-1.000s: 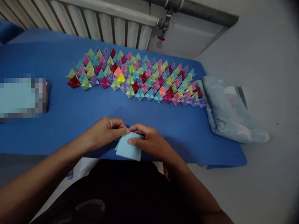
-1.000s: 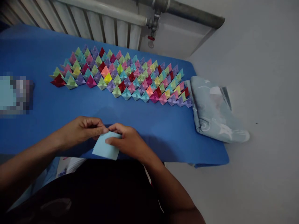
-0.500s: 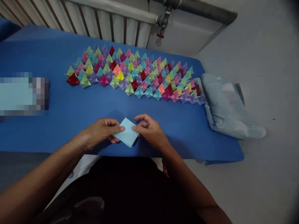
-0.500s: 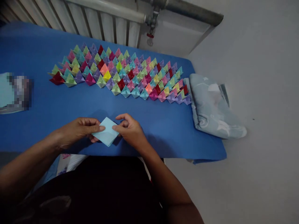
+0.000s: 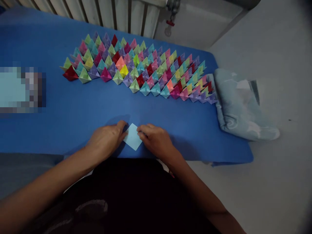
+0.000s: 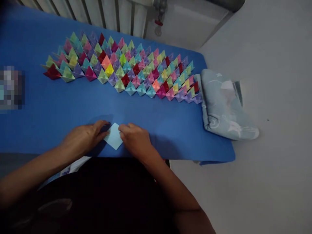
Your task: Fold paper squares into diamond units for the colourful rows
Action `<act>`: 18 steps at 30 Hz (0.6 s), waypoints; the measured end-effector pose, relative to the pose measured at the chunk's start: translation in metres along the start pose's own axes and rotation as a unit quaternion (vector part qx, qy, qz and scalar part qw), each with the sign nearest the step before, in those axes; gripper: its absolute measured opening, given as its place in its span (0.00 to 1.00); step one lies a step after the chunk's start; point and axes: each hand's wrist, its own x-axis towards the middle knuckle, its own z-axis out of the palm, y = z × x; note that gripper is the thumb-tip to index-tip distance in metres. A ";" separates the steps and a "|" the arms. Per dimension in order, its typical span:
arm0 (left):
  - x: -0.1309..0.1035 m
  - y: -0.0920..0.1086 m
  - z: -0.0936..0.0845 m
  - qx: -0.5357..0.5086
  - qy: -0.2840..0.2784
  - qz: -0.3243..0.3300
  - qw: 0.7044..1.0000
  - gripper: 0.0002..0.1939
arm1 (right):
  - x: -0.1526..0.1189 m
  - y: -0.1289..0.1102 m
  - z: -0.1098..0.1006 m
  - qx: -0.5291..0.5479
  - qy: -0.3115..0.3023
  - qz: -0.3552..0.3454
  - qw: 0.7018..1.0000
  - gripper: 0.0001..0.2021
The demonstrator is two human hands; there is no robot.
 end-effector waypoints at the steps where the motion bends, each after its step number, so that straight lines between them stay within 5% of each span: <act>1: -0.002 -0.002 0.002 0.019 0.030 0.041 0.999 0.16 | -0.001 0.001 0.000 -0.013 0.007 -0.003 1.000 0.11; 4: -0.004 -0.010 0.008 0.033 0.109 0.208 0.971 0.15 | -0.003 0.009 0.001 -0.032 0.040 -0.050 0.997 0.11; 7: -0.005 -0.019 0.010 0.022 0.119 0.310 0.943 0.16 | -0.005 0.016 0.004 -0.039 0.041 -0.120 0.991 0.13; 18: -0.010 -0.026 -0.002 0.011 0.082 0.306 0.948 0.14 | -0.014 0.022 -0.008 -0.011 -0.003 -0.155 0.988 0.16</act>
